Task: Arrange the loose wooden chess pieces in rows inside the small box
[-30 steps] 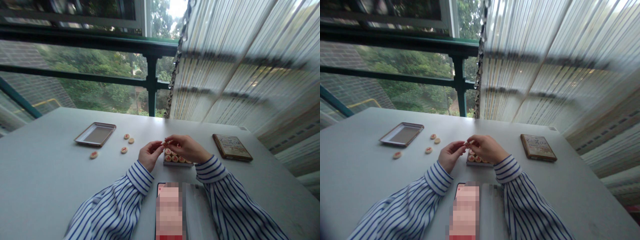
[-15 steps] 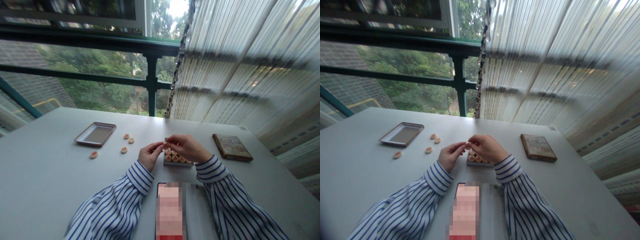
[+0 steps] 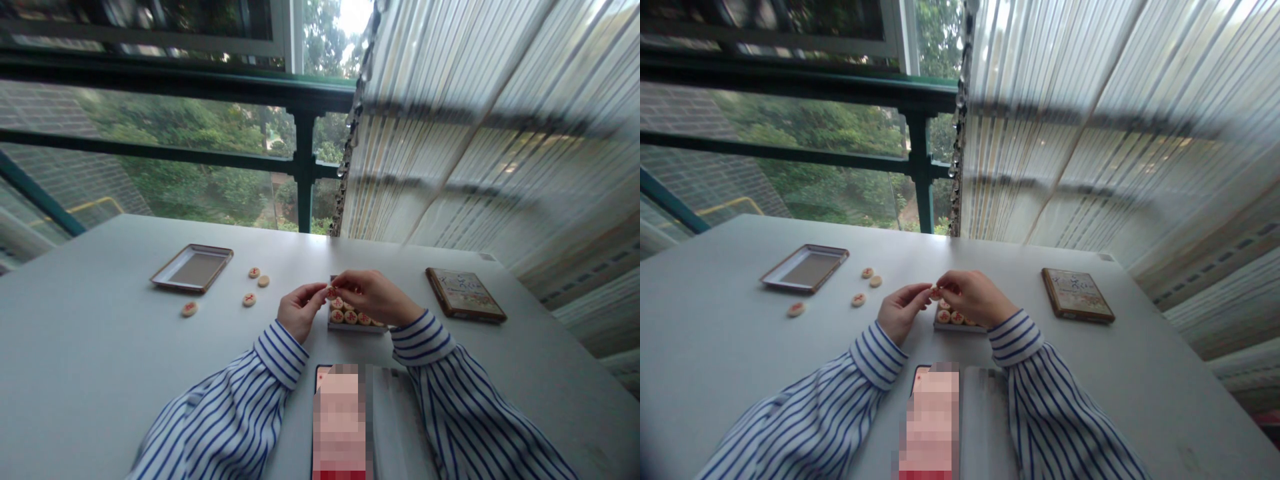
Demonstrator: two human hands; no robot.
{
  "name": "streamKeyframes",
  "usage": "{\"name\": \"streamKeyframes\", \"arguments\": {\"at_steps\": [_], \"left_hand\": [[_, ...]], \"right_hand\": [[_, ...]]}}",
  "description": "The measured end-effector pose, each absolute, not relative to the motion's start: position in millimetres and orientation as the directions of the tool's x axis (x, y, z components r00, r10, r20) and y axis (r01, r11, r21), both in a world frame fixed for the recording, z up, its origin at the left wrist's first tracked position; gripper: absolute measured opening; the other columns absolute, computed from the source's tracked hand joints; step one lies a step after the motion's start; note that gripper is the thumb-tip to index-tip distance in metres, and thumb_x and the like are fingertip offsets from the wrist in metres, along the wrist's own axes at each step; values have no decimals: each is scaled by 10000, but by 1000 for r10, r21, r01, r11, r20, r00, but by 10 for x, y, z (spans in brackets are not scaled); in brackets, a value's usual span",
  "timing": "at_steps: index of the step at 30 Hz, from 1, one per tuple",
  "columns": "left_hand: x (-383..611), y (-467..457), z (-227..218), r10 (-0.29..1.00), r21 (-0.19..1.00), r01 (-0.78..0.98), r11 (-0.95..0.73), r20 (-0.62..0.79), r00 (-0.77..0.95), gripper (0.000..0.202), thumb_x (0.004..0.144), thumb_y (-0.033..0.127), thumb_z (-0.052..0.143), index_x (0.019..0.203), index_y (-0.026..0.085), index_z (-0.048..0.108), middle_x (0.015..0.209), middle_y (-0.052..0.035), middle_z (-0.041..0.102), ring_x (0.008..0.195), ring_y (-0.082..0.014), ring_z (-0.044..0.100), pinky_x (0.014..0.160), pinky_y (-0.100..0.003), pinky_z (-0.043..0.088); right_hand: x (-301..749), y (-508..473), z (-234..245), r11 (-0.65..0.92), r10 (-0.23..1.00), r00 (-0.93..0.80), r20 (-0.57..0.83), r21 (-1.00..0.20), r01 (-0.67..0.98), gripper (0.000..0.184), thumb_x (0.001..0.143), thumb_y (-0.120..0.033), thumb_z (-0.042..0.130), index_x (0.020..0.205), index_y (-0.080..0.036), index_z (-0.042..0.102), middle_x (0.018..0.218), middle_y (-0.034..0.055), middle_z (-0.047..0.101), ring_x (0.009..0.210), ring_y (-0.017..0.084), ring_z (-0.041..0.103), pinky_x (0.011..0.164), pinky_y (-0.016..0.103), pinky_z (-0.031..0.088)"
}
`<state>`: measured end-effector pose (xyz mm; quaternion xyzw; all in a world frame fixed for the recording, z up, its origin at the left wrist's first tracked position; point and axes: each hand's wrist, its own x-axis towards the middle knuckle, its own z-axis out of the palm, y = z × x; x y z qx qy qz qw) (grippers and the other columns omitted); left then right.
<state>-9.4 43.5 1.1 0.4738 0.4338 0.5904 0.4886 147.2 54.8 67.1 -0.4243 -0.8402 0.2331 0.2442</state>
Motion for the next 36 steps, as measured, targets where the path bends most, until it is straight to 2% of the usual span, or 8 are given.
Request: {"name": "streamKeyframes", "arguments": {"at_steps": [10,14,26,36], "left_hand": [[-79,429,16,991,974,-183,-132,126,-46,289,621,323,686,834,127,669,705,-38,680,574,-105,572,563,-234,474],[-68,424,30,993,965,-233,-120,113,-42,289,597,304,705,815,121,657,688,-32,677,554,-99,567,558,-233,474],[-92,428,38,993,971,-211,-110,101,-55,254,624,300,690,804,123,663,635,-12,658,531,-82,550,540,-210,453],[-92,442,16,992,967,-225,-117,105,-67,263,621,304,691,809,123,661,624,-8,650,537,-89,549,541,-219,447]], "right_hand": [[1478,551,657,558,821,-505,266,-562,610,192,796,-234,501,908,-177,647,791,33,674,700,115,589,650,225,427],[1478,559,642,551,826,-502,258,-560,619,197,796,-251,508,914,-175,646,787,39,673,701,119,588,651,227,429],[1478,539,669,559,806,-549,223,-595,578,209,796,-264,511,947,-175,624,780,34,665,691,115,589,634,226,434],[1449,564,587,603,793,-544,273,-480,638,199,792,-302,524,934,-197,615,763,22,644,689,111,568,630,224,411]]}}
